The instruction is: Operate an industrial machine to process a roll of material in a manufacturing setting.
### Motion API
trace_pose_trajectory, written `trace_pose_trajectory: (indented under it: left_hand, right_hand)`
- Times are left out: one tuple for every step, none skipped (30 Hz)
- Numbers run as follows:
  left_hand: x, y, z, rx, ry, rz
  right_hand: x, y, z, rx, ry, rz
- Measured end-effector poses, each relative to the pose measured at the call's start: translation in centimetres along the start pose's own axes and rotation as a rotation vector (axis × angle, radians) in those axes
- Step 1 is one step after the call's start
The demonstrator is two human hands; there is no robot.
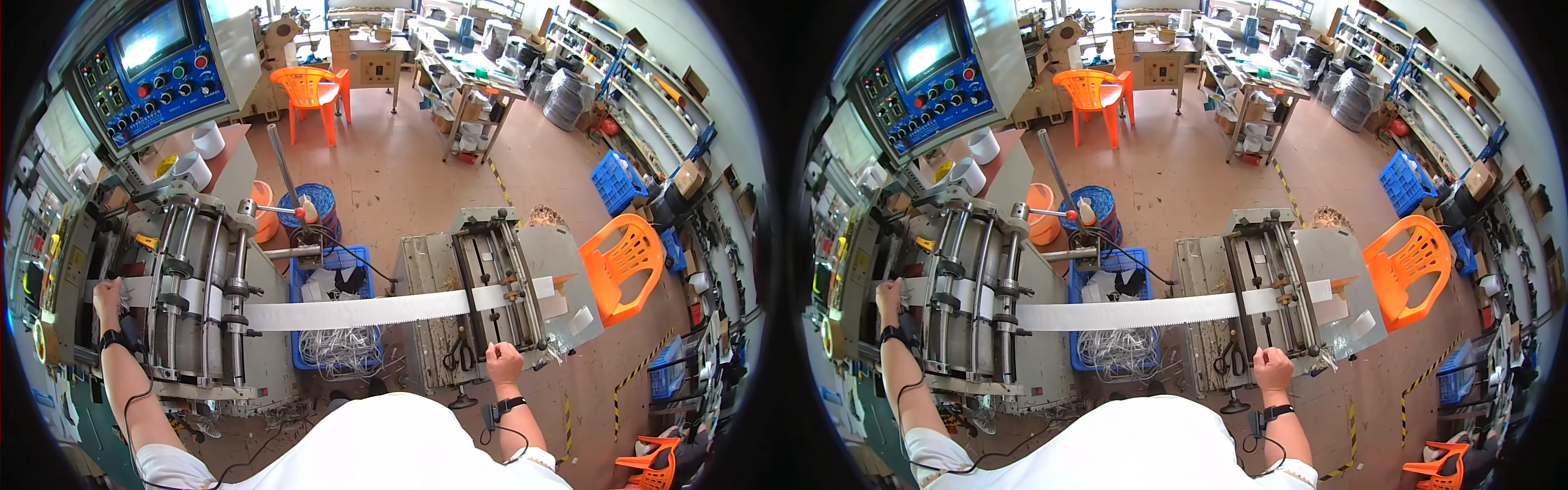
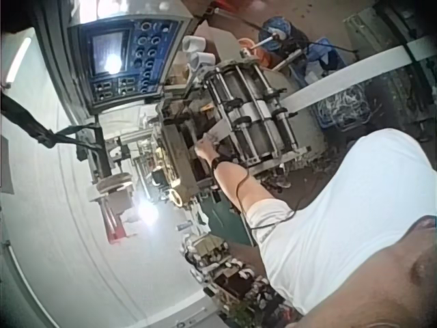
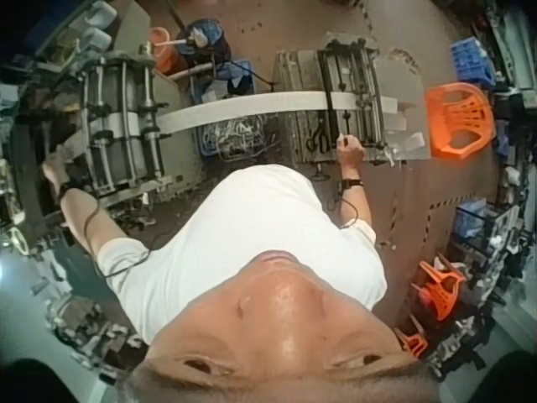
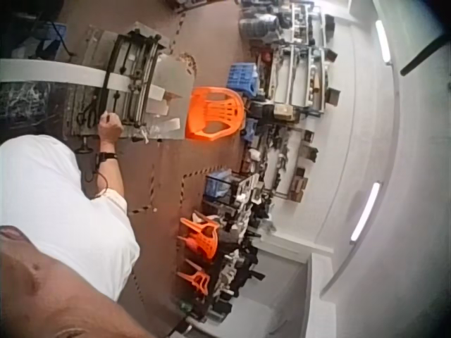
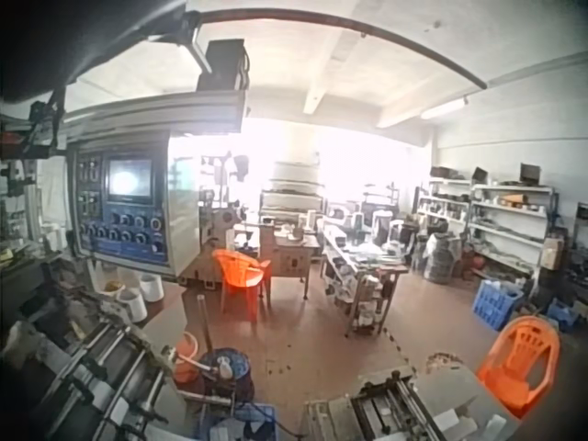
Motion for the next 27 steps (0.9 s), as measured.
trace_pose_trajectory:
  left_hand:
    - [0.1, 0.4, -0.3, 0.009, -0.005, -0.021]
    - [0.2, 0.7, -0.4, 0.017, -0.01, -0.042]
    - [0.3, 0.9, -0.6, 0.026, -0.015, -0.064]
    - [0.3, 1.2, -0.7, 0.026, -0.016, -0.062]
    - [0.4, 1.4, -0.8, 0.03, -0.019, -0.064]
    - [0.4, 1.5, -0.9, 0.034, -0.021, -0.067]
    - [0.2, 0.7, -0.6, 0.037, -0.023, -0.071]
    - [0.1, -0.1, -0.2, 0.036, -0.022, -0.071]
    - [-0.2, -0.8, 0.0, 0.042, 0.034, 0.001]
    - [-0.7, -2.2, 1.0, 0.05, 0.087, 0.074]
    - [-1.0, -2.6, 1.5, 0.057, 0.14, 0.148]
    - [-0.9, -2.3, 1.3, 0.058, 0.138, 0.148]
    - [-0.6, -1.7, 0.9, 0.087, 0.096, 0.083]
    - [-0.4, -1.1, 0.5, 0.115, 0.054, 0.017]
    - [-0.4, -1.2, 0.7, 0.144, 0.012, -0.048]
    - [-0.4, -1.4, 0.9, 0.146, 0.011, -0.046]
    - [-0.7, -2.7, 1.4, 0.19, 0.043, -0.016]
    - [-0.9, -4.1, 1.9, 0.235, 0.075, 0.013]
    - [-1.0, -4.6, 2.0, 0.279, 0.108, 0.043]
    - [-0.9, -4.6, 2.1, 0.281, 0.106, 0.045]
    - [-0.8, -4.4, 2.1, 0.214, 0.099, 0.107]
    - [-0.7, -4.1, 1.9, 0.147, 0.092, 0.167]
    - [-0.7, -3.8, 1.6, 0.078, 0.085, 0.227]
    - [-0.3, -2.8, 0.9, 0.078, 0.086, 0.228]
    - [0.3, -0.9, -0.1, 0.058, 0.083, 0.193]
    - [1.1, 1.1, -1.2, 0.037, 0.08, 0.157]
    - [1.7, 2.3, -1.9, 0.016, 0.077, 0.12]
  right_hand:
    - [0.0, 0.0, 0.0, 0.0, 0.0, 0.0]
    - [0.0, 0.0, 0.0, 0.0, 0.0, 0.0]
    - [0.0, 0.0, 0.0, 0.001, -0.001, 0.001]
    - [0.0, 0.0, -0.1, 0.002, 0.002, -0.003]
    - [0.0, 0.0, -0.1, 0.001, 0.004, -0.006]
    - [0.0, 0.0, -0.1, 0.002, 0.007, -0.01]
    - [0.0, 0.0, -0.1, 0.0, 0.006, -0.01]
    - [-0.1, 0.0, 0.0, -0.003, 0.004, -0.008]
    - [-0.1, -0.1, 0.1, -0.007, 0.002, -0.006]
    - [-0.1, 0.0, 0.0, -0.007, 0.0, -0.003]
    - [0.0, 0.1, 0.0, -0.005, 0.0, -0.002]
    - [0.0, 0.2, 0.0, 0.002, -0.005, -0.004]
    - [0.1, 0.3, 0.1, 0.008, -0.011, -0.007]
    - [0.1, 0.3, 0.0, 0.015, -0.017, -0.01]
    - [0.1, 0.3, 0.0, 0.017, -0.016, -0.009]
    - [0.1, 0.2, 0.0, 0.015, -0.01, -0.007]
    - [0.0, 0.1, 0.0, 0.01, -0.004, -0.005]
    - [0.0, 0.0, 0.0, 0.005, 0.002, -0.003]
    - [-0.1, 0.0, 0.1, 0.004, 0.002, -0.001]
    - [-0.1, 0.0, 0.0, 0.008, -0.001, -0.002]
    - [-0.1, 0.0, 0.0, 0.012, -0.004, -0.003]
    - [-0.1, 0.0, 0.1, 0.014, -0.007, -0.005]
    - [0.0, 0.0, 0.1, 0.015, -0.006, -0.004]
    - [0.0, 0.0, 0.1, 0.015, -0.01, -0.002]
    - [0.1, 0.1, 0.1, 0.017, -0.011, 0.001]
    - [0.1, 0.2, 0.1, 0.019, -0.013, 0.005]
    - [0.1, 0.1, 0.1, 0.02, -0.012, 0.006]
Point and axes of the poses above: each hand's wrist, its own x-axis towards the middle knuckle, its own z-axis out of the back of the hand, y = z × x, the point moved 3 cm from there along x, towards the middle knuckle, and after that the axes turned 12 degrees about -y, right-handed, at the moved point
